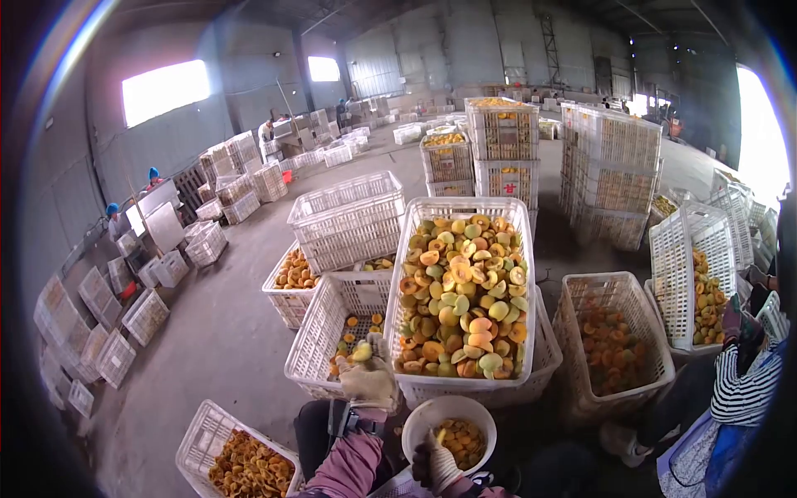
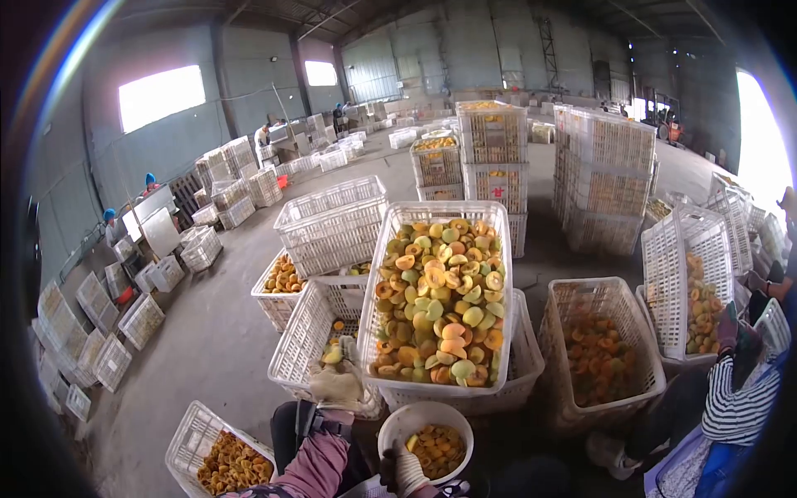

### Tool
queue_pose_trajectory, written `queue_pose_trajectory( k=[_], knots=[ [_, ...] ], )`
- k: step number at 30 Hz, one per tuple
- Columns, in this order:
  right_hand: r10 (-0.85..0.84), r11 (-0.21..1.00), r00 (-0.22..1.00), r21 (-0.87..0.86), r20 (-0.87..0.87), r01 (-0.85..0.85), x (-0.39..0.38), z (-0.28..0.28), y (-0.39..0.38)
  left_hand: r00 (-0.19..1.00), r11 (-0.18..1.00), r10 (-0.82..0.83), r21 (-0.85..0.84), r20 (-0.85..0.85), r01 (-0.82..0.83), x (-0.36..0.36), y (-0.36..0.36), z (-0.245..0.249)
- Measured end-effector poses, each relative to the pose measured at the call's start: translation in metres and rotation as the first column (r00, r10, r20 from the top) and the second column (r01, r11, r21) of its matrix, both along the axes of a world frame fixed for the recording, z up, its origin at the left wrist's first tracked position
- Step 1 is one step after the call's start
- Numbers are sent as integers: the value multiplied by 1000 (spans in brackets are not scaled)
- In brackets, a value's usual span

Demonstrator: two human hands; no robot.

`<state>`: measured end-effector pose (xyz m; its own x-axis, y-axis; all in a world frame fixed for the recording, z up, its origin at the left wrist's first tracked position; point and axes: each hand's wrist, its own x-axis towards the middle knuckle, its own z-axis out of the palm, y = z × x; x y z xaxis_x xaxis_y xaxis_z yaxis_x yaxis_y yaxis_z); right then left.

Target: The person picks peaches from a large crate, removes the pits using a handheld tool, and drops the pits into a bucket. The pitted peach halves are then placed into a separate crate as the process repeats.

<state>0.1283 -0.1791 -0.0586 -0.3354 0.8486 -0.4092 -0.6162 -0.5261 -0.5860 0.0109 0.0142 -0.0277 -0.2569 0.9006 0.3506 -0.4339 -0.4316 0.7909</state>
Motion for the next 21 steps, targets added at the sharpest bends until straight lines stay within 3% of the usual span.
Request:
queue_pose_trajectory(
  k=[2,4,5,6,7,9,10,12,16,18,21],
  knots=[
    [-82,943,973,-332,-217,6,3,-37,14,981,965,-195,-175,18,195,18,29,-11],
    [-130,936,968,-348,-213,49,0,-53,21,927,860,-368,-354,69,368,38,34,-16],
    [-151,939,980,-330,-131,100,-1,-49,23,573,974,-212,-222,-791,54,52,30,-19],
    [-173,940,984,-307,-46,151,-1,-44,25,-294,991,117,129,-949,-23,64,23,-17],
    [-155,937,987,-321,-31,137,0,-43,24,-288,991,117,129,-950,-24,70,23,-9],
    [-144,938,989,-322,-21,130,1,-35,22,-175,944,-319,-296,-931,-147,80,27,10],
    [-134,943,991,-311,-21,121,2,-30,23,-175,907,-419,-401,-891,-132,74,35,9],
    [-132,942,991,-311,-4,124,2,-25,24,-195,914,-398,-405,-896,-5,63,45,-2],
    [-186,937,981,-293,48,192,0,-31,27,-131,919,-391,-394,-911,-3,63,42,-1],
    [-176,940,984,-291,23,175,-3,-34,26,-99,861,-508,-507,-856,-37,69,32,11],
    [-77,961,997,-267,1,75,-2,-30,27,-30,907,-419,-417,-908,-54,69,50,-13]
  ],
)
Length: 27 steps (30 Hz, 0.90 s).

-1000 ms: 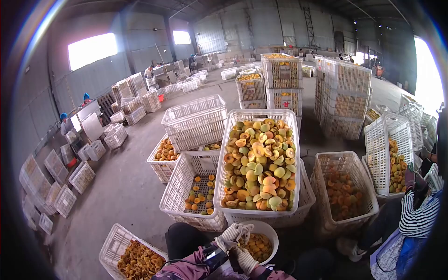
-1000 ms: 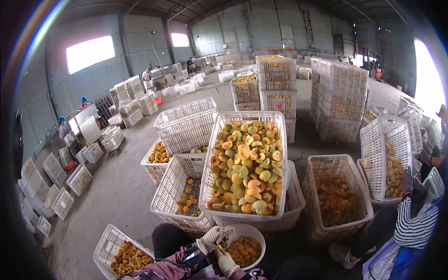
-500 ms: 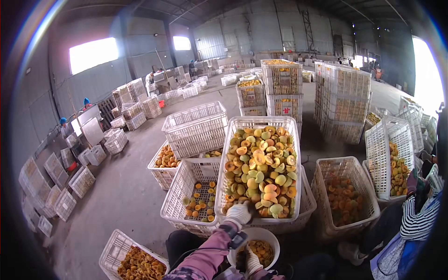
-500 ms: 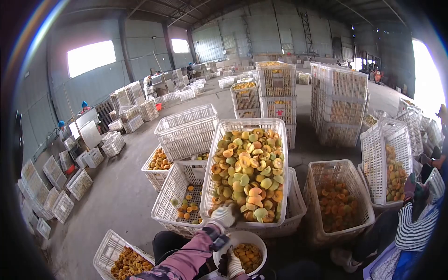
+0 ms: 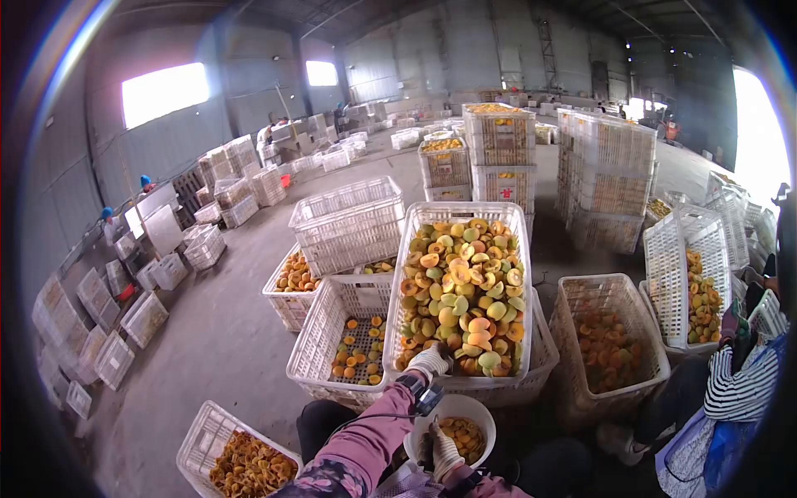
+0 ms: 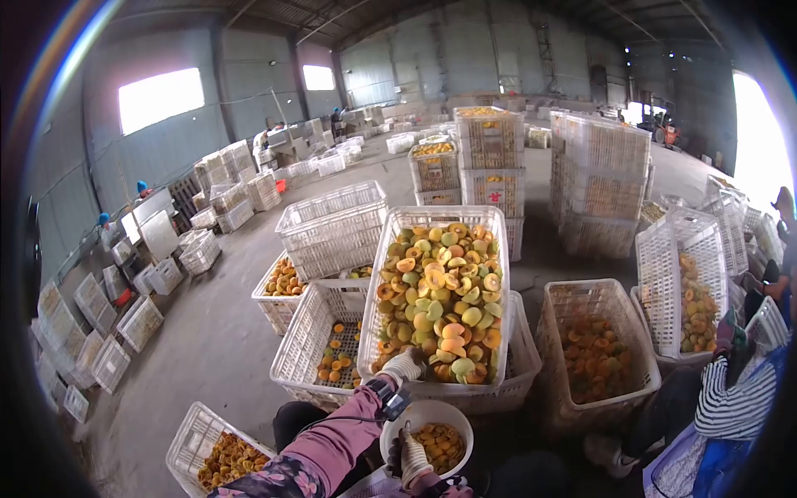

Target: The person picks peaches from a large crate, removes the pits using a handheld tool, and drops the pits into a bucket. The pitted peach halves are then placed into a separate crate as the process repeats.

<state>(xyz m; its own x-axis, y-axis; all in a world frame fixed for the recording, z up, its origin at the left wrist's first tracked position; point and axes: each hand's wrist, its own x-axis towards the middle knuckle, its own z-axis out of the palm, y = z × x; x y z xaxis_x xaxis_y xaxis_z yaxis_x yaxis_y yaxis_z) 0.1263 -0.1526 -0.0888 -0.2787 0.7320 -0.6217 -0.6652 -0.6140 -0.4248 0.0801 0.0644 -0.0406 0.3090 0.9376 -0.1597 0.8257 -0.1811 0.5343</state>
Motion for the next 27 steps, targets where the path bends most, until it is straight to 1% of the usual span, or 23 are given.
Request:
queue_pose_trajectory(
  k=[1,2,3,5,7,9,10,11,12,13,14,15,16,17,18,19,20,21,22,23,24,25,27],
  knots=[
    [-23,1000,1000,6,0,23,-1,-1,0,1000,1000,6,28,24,-6,5,8,-10],
    [-16,1000,998,-14,53,17,-4,-5,1,997,997,77,-25,0,-77,9,19,-21],
    [-11,999,994,-39,106,15,-6,-6,2,999,998,44,-51,-5,-44,10,10,-4],
    [-16,997,990,-75,139,26,-8,-9,7,999,998,31,-50,-23,-32,8,3,-3],
    [-48,997,994,-62,101,54,-3,-1,5,989,999,-7,-52,-150,-1,9,-8,4],
    [-46,998,992,-44,119,51,0,-6,7,972,999,-7,-36,-233,-1,10,-9,0],
    [-68,995,990,-61,126,76,2,-3,6,970,999,-6,-38,-243,-3,11,-16,14],
    [-86,992,988,-80,132,97,3,0,6,974,1000,-24,-21,-224,20,8,-16,14],
    [-98,990,987,-89,124,109,5,1,8,981,992,-43,112,-189,65,3,-12,4],
    [-130,990,984,-44,119,136,7,2,8,986,966,-64,239,-155,100,-2,-7,-9],
    [-155,988,981,-6,113,156,8,2,6,977,952,-100,304,191,38,-10,3,-21],
    [-205,977,971,92,121,194,11,0,7,849,941,-132,335,511,-55,-18,6,-35],
    [-224,966,953,177,206,189,10,-31,18,477,996,13,29,879,-80,-22,-3,-37],
    [-390,864,852,459,351,206,10,-30,18,-6,965,261,-261,965,15,-29,-14,-29],
    [-581,706,730,670,361,231,15,1,14,236,997,80,-74,968,-31,-33,-37,-16],
    [-572,710,674,693,467,123,21,15,10,479,995,-80,102,874,-20,-31,-69,-1],
    [-472,791,855,531,214,304,16,1,14,435,998,58,-48,899,-33,-24,-96,16],
    [-349,850,787,526,508,38,19,-17,19,379,983,181,-184,908,-31,-14,-116,19],
    [-424,752,720,657,549,-58,14,-38,18,288,975,222,-215,932,-57,-9,-122,-22],
    [-327,852,822,522,466,43,13,-23,14,191,969,246,-236,950,-77,-11,-123,-59],
    [-348,836,748,549,565,-26,11,-20,12,194,872,462,-483,866,77,-11,-140,-7],
    [-374,817,658,569,653,-99,11,-18,10,223,835,527,-549,820,49,-9,-147,12],
    [-331,842,653,525,681,-120,15,-4,6,156,791,600,-611,785,31,-8,-147,6]
  ],
)
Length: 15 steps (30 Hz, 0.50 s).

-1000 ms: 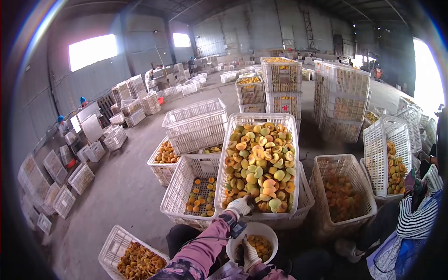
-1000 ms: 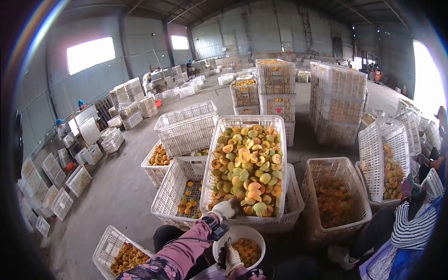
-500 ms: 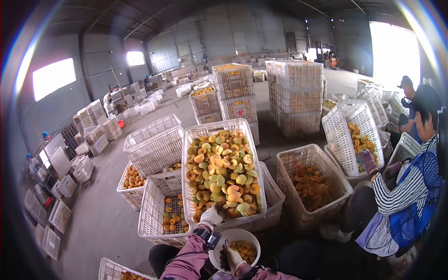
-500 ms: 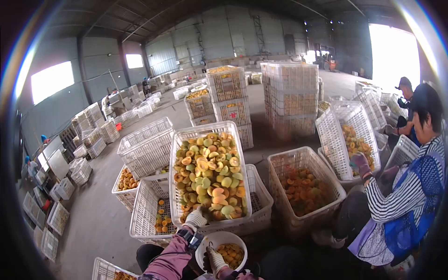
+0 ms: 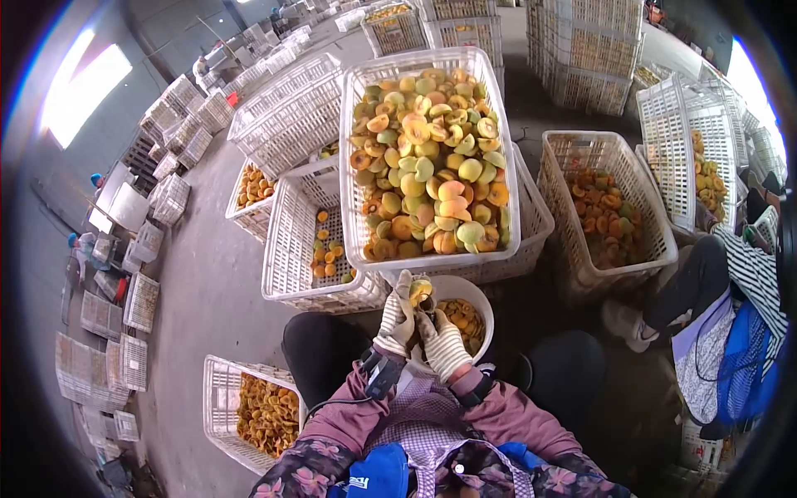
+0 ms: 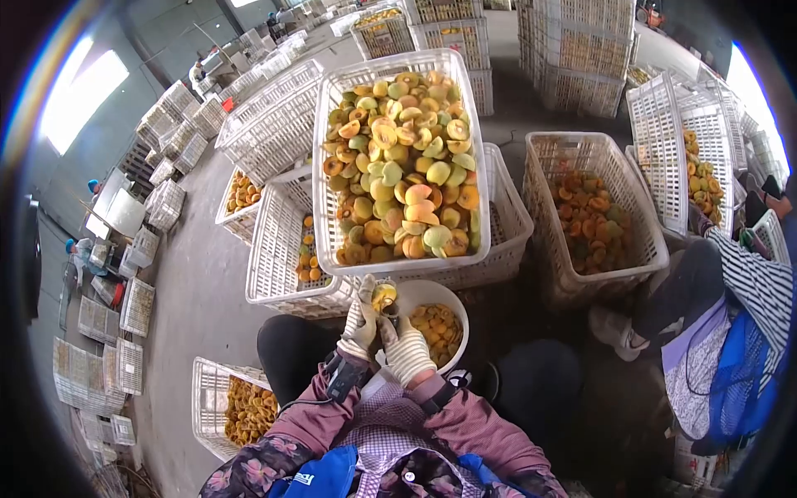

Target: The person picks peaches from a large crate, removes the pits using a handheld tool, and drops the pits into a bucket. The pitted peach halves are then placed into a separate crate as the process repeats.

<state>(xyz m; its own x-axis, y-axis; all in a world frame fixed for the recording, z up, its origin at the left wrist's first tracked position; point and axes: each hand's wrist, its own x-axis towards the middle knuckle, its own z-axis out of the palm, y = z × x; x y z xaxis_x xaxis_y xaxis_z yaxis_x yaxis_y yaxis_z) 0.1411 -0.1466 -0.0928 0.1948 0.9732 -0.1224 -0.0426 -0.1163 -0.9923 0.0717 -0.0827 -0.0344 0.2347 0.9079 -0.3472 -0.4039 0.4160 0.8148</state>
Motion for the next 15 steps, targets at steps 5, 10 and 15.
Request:
queue_pose_trajectory(
  k=[5,10,15],
  knots=[
    [40,989,980,-145,194,-12,7,22,-3,1000,1000,19,-20,9,-19,-2,2,-20],
    [135,981,875,-188,465,-52,16,49,-5,999,999,22,33,-49,-21,-7,0,-26],
    [146,982,984,-132,99,-132,-4,5,-5,994,982,109,155,-14,-105,-9,0,-26]
  ],
)
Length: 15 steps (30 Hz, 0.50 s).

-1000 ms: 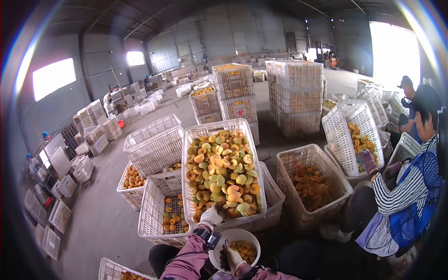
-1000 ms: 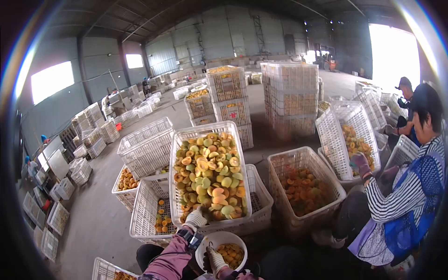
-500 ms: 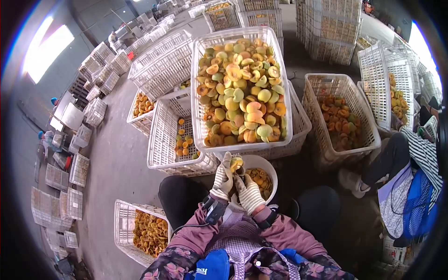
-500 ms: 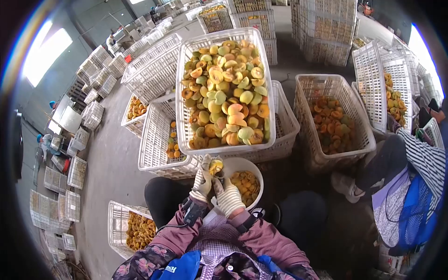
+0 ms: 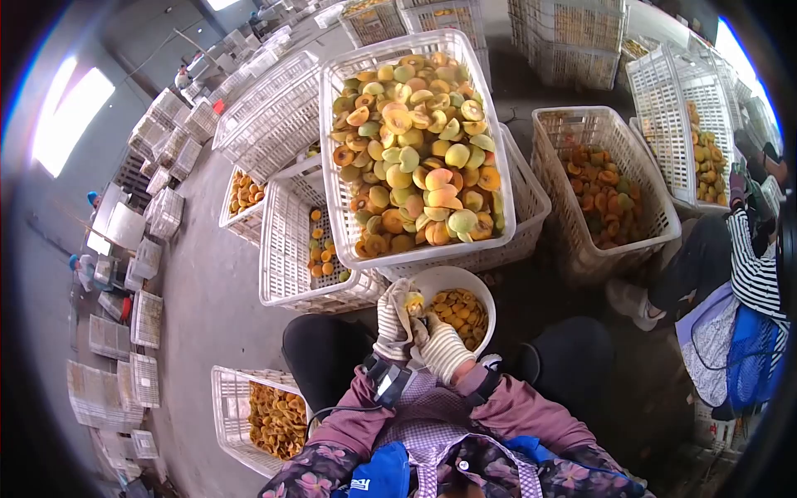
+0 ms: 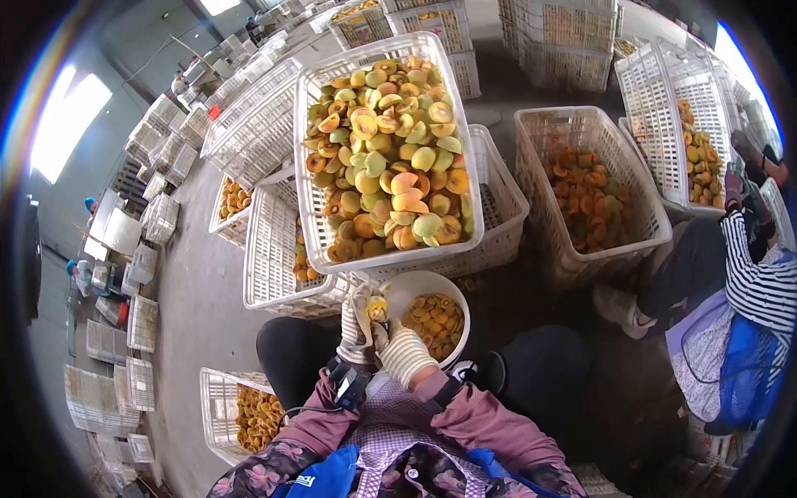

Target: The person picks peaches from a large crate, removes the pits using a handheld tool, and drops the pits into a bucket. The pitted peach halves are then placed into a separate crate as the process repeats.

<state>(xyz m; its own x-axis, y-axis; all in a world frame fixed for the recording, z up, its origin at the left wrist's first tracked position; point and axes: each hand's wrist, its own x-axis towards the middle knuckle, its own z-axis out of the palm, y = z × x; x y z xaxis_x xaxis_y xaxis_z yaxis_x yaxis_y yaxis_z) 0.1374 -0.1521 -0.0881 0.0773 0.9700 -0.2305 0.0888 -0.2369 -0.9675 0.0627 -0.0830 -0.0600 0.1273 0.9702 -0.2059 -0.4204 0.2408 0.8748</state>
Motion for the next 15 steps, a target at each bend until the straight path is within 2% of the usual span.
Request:
queue_pose_trajectory(
  k=[3,4,5,7,8,9,10,11,12,13,14,15],
  knots=[
    [64,996,998,-70,0,-63,5,12,-5,986,996,-65,43,-154,73,-9,3,3],
    [109,990,978,-109,180,-91,8,25,-6,976,994,-90,40,-198,100,-7,2,8],
    [105,990,979,-112,175,-86,6,20,-7,975,994,-96,37,-203,105,-9,5,8],
    [52,997,982,-50,-184,-62,-9,-5,-9,928,956,-281,16,-246,294,-20,10,7],
    [8,998,933,64,-360,16,-27,-33,-8,865,911,-380,28,-327,411,-25,10,8],
    [16,998,931,66,-364,9,-17,-15,-10,866,914,-373,27,-331,404,-26,9,11],
    [91,968,821,-145,-564,-207,5,24,-13,884,920,-353,55,-307,387,-26,8,15],
    [99,846,666,-290,-740,-448,17,46,-14,901,927,-329,88,-282,365,-25,7,21],
    [7,848,501,-260,-865,-462,15,46,-16,968,972,-45,211,-247,99,-13,5,23],
    [22,846,501,-251,-865,-471,11,47,-18,986,975,122,202,-117,-97,-11,18,42],
    [-46,874,457,-258,-888,-412,9,47,-19,924,973,211,24,320,-231,-10,32,64],
    [-115,897,405,-271,-907,-351,7,47,-19,668,946,320,-192,672,-260,-11,38,90]
  ],
)
